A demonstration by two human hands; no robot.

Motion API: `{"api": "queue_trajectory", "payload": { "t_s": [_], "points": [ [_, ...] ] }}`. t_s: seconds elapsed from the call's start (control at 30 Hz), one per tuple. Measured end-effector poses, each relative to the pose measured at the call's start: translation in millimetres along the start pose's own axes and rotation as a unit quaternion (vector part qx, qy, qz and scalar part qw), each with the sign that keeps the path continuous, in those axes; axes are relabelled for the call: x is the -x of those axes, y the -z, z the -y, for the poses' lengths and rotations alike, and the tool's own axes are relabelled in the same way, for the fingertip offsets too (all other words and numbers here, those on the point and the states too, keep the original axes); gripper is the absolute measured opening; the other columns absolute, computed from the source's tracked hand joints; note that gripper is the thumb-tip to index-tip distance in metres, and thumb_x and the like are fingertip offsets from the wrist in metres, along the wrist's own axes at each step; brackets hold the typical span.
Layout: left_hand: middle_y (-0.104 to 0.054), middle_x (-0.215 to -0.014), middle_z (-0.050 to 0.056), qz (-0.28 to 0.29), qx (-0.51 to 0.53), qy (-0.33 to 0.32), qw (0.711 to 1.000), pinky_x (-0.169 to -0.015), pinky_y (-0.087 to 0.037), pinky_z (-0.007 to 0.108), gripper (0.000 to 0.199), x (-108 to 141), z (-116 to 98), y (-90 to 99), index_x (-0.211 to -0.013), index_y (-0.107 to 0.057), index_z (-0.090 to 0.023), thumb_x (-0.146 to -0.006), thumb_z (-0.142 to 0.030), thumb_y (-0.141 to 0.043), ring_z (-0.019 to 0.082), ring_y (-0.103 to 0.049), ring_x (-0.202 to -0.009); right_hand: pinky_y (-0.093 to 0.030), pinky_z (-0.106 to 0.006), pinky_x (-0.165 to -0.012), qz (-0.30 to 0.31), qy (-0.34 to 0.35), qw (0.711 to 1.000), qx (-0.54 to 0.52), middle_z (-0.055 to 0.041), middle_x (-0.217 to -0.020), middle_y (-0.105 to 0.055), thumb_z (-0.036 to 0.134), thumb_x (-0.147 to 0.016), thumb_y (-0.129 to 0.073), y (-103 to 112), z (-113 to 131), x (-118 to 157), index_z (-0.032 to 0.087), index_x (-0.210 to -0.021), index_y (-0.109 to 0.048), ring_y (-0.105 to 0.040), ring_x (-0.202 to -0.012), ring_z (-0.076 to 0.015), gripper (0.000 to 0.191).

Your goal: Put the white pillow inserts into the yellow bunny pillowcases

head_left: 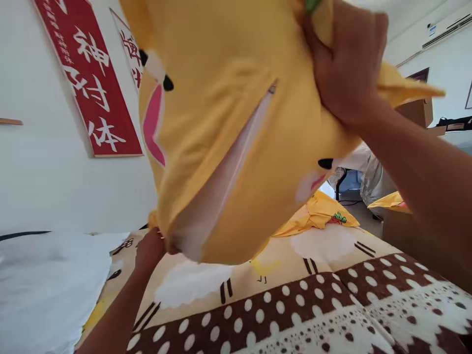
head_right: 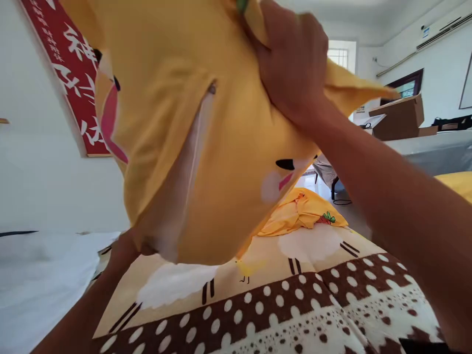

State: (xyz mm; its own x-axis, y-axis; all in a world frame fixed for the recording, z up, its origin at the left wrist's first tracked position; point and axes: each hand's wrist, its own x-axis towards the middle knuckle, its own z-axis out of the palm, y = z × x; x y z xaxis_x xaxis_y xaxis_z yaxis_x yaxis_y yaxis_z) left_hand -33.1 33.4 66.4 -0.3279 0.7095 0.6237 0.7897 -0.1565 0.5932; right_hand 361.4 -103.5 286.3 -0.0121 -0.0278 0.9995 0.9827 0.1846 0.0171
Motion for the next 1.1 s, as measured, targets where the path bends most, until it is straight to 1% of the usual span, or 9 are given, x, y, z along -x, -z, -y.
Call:
{"api": "queue_trajectory", "payload": {
  "t_s": [0.07, 0.13, 0.23, 0.33, 0.43, 0.53, 0.67, 0.9, 1.1],
  "points": [
    [-0.062, -0.083, 0.004, -0.070, 0.005, 0.015, 0.997, -0.073, -0.051, 0.037, 0.021, -0.8, -15.6, 15.3, -0.097, -0.058, -0.016, -0.082, -0.028, -0.055, 0.020, -0.062, -0.074, -0.036, -0.042, -0.088, 0.031, 0.082, 0.994, 0.059, -0.0067, -0.088, -0.058, 0.036, -0.094, -0.029, -4.1, 17.1, -18.6, 0.015, -0.095, -0.057, -0.056, -0.102, -0.0307, 0.035],
    [-0.063, -0.092, 0.006, -0.214, 0.053, -0.019, 0.975, -0.077, -0.050, 0.038, 0.028, 5.6, -38.7, 41.9, -0.103, -0.057, -0.017, -0.080, -0.030, -0.047, 0.023, -0.063, -0.082, -0.036, -0.041, -0.086, 0.075, 0.172, 0.979, 0.085, -0.0060, -0.083, -0.060, 0.023, -0.090, -0.036, -19.7, 33.5, -7.4, 0.014, -0.097, -0.057, -0.058, -0.092, -0.0273, 0.024],
    [-0.061, -0.107, 0.010, -0.374, 0.127, -0.191, 0.898, -0.080, -0.049, 0.041, 0.039, 20.9, -80.1, 89.0, -0.104, -0.060, -0.017, -0.076, -0.042, -0.048, 0.027, -0.061, -0.093, -0.036, -0.033, -0.076, 0.192, 0.292, 0.935, 0.066, -0.0019, -0.063, -0.055, 0.008, -0.080, -0.042, -52.1, 52.8, 31.0, 0.018, -0.087, -0.056, -0.053, -0.067, -0.0177, 0.018],
    [-0.058, -0.123, 0.006, -0.176, -0.019, -0.440, 0.880, -0.100, -0.037, 0.044, 0.061, 25.1, -114.8, 118.6, -0.123, -0.054, -0.023, -0.072, -0.058, -0.055, 0.031, -0.053, -0.115, -0.032, -0.031, -0.066, 0.234, 0.282, 0.930, 0.002, -0.0022, -0.060, -0.051, 0.013, -0.084, -0.040, -69.3, 65.2, 49.6, 0.020, -0.082, -0.055, -0.048, -0.064, -0.0176, 0.017],
    [-0.043, -0.144, 0.007, -0.053, -0.144, -0.538, 0.829, -0.109, -0.023, 0.044, 0.094, 10.9, -135.7, 122.5, -0.143, -0.031, -0.025, -0.065, -0.068, -0.061, 0.034, -0.041, -0.129, -0.029, -0.031, -0.067, 0.222, 0.256, 0.939, -0.061, -0.0029, -0.063, -0.049, 0.024, -0.090, -0.037, -63.3, 73.4, 40.1, 0.020, -0.080, -0.054, -0.048, -0.069, -0.0185, 0.020],
    [-0.047, -0.138, 0.014, -0.033, -0.169, -0.493, 0.853, -0.104, -0.024, 0.048, 0.103, -11.1, -148.9, 118.6, -0.142, -0.033, -0.019, -0.058, -0.069, -0.066, 0.037, -0.047, -0.121, -0.030, -0.032, -0.072, 0.235, 0.275, 0.928, -0.087, -0.0021, -0.063, -0.048, 0.031, -0.093, -0.034, -50.1, 72.6, 28.0, 0.020, -0.077, -0.055, -0.050, -0.074, -0.0186, 0.028],
    [-0.065, -0.108, 0.007, 0.067, -0.126, -0.411, 0.900, -0.075, -0.041, 0.030, 0.085, -31.0, -159.0, 123.1, -0.121, -0.056, -0.018, -0.053, -0.066, -0.071, 0.025, -0.059, -0.084, -0.034, -0.035, -0.081, 0.256, 0.318, 0.904, -0.130, 0.0001, -0.068, -0.054, 0.046, -0.090, -0.044, -31.7, 39.3, 23.9, 0.021, -0.081, -0.060, -0.054, -0.083, -0.0192, 0.031],
    [-0.065, -0.081, -0.001, 0.040, -0.135, -0.394, 0.908, -0.057, -0.034, 0.021, 0.055, -35.3, -142.9, 130.6, -0.109, -0.063, -0.023, -0.068, -0.059, -0.064, 0.016, -0.054, -0.062, -0.036, -0.037, -0.087, 0.247, 0.266, 0.922, -0.131, 0.0031, -0.078, -0.065, 0.032, -0.082, -0.055, 15.2, -42.6, 19.3, 0.025, -0.090, -0.066, -0.058, -0.086, -0.0163, 0.015],
    [-0.057, -0.065, 0.002, 0.003, -0.093, -0.284, 0.954, -0.062, -0.040, 0.024, 0.046, -31.3, -125.7, 131.7, -0.077, -0.064, -0.017, -0.081, -0.056, -0.039, 0.017, -0.055, -0.065, -0.034, -0.030, -0.064, 0.221, 0.130, 0.965, -0.049, -0.0016, -0.064, -0.058, 0.009, -0.078, -0.044, -22.8, -34.9, 40.3, 0.018, -0.088, -0.063, -0.049, -0.061, -0.0162, 0.024]
  ]
}}
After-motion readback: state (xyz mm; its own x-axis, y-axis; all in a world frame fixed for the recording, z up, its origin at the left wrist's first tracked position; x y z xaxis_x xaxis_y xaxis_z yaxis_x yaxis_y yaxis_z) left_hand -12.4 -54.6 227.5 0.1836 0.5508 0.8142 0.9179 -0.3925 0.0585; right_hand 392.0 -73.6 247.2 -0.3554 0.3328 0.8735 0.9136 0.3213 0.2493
